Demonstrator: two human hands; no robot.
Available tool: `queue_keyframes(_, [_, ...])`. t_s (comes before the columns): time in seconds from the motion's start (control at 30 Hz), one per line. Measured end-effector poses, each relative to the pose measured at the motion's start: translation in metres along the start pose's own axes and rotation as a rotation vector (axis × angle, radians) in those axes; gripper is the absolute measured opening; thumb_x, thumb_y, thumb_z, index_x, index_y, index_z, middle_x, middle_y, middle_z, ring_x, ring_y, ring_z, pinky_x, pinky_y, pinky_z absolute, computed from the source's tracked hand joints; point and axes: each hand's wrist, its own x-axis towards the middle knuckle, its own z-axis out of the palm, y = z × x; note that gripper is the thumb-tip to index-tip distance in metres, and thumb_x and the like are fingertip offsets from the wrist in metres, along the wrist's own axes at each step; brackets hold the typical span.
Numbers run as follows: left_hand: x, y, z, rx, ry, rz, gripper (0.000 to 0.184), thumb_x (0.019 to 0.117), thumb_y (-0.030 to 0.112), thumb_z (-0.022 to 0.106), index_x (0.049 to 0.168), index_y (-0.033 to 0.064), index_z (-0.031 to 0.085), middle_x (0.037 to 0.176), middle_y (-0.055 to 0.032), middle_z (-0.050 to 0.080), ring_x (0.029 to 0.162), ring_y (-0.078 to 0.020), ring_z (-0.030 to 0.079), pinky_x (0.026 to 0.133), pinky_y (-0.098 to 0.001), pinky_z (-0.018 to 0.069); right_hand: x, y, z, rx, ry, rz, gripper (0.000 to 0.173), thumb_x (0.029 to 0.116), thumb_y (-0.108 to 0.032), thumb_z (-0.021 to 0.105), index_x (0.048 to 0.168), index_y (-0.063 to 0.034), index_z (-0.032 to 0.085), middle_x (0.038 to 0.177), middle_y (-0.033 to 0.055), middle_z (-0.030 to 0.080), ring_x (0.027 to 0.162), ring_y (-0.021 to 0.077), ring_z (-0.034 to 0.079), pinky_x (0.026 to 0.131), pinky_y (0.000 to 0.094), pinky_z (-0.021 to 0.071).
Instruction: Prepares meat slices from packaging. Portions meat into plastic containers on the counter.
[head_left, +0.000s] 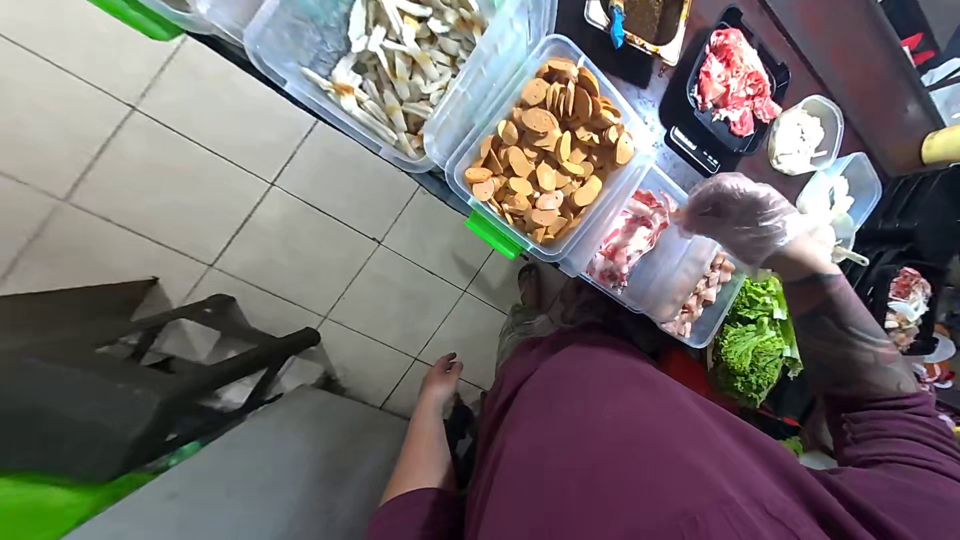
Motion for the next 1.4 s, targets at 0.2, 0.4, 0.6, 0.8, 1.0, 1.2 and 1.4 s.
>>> queue_keyframes(0.2, [0.002,0.015,-0.007,0.033,-0.003,0.038,0.046,0.1051,0.018,0.053,0.147,0.0003,0.049,0.13,-0.0237,0.064,0.116,-0.0362,0.065,0.101,-0.0552,0.0505,0.064,0.084,0.071,-0.581,-0.197,0.224,0.071,0.0877,-0.05,0.074,0.15,-0.026,0.049,0.144,0.0063,0.058,0.127,0.0254,0.06,0.104,0.0559,0.0502])
queue_keyframes(0.4, [0.01,0.024,-0.012,0.043,0.022,0.075,0.047,0.1054,0.021,0.053,0.147,0.0016,0.049,0.132,-0.0228,0.064,0.115,-0.0356,0.065,0.101,-0.0553,0.0505,0.081,0.086,0.106,-0.836,-0.206,0.313,0.057,0.0845,-0.038,0.076,0.134,-0.0148,0.061,0.13,0.0165,0.064,0.12,0.039,0.062,0.093,0.0659,0.0521])
queue_keyframes(0.6, [-0.007,0.036,-0.01,0.027,-0.007,0.047,0.046,0.1059,0.019,0.051,0.148,-0.0006,0.048,0.134,-0.0241,0.062,0.119,-0.0368,0.064,0.104,-0.0558,0.0485,0.042,0.076,0.071,-0.91,-0.119,0.158,0.03,0.1029,-0.037,0.051,0.13,-0.0384,0.064,0.117,0.0069,0.071,0.11,0.035,0.067,0.083,0.0653,0.0551])
queue_keyframes(0.8, [-0.01,0.028,-0.01,0.029,-0.02,0.008,0.046,0.1058,0.017,0.051,0.148,-0.0006,0.047,0.135,-0.0245,0.062,0.12,-0.0362,0.063,0.105,-0.0536,0.0481,0.011,0.054,0.024,-0.734,-0.101,-0.164,0.025,0.1031,-0.036,0.055,0.123,-0.0368,0.07,0.126,-0.0063,0.068,0.127,0.019,0.058,0.109,0.048,0.0463])
queue_keyframes(1.0, [0.004,0.016,-0.012,0.058,-0.024,0.021,0.046,0.1062,0.02,0.051,0.148,0.0005,0.048,0.134,-0.0233,0.062,0.12,-0.0355,0.064,0.105,-0.0539,0.0485,-0.02,-0.013,0.001,-0.544,-0.171,-0.134,0.027,0.0996,-0.011,0.061,0.123,-0.0204,0.071,0.131,-0.0025,0.067,0.121,0.0113,0.064,0.106,0.0367,0.0518])
queue_keyframes(1.2, [-0.005,0.036,-0.01,0.027,-0.016,0.018,0.047,0.1065,0.019,0.05,0.149,-0.0008,0.047,0.135,-0.0241,0.062,0.12,-0.0361,0.063,0.105,-0.0539,0.0479,-0.007,-0.006,0.005,-0.202,-0.015,-0.201,0.023,0.0967,-0.008,0.065,0.119,-0.01,0.069,0.109,0.0041,0.071,0.099,0.0133,0.069,0.09,0.0345,0.0597])
queue_keyframes(1.4, [-0.001,0.03,-0.005,0.004,-0.024,0.044,0.047,0.1064,0.018,0.051,0.149,-0.0012,0.046,0.135,-0.0249,0.061,0.117,-0.0366,0.064,0.104,-0.0535,0.0486,-0.044,-0.06,-0.014,0.45,0.126,-0.121,0.03,0.0938,0.008,0.06,0.122,-0.0022,0.06,0.114,0.0125,0.066,0.102,0.0228,0.067,0.09,0.0414,0.0602])
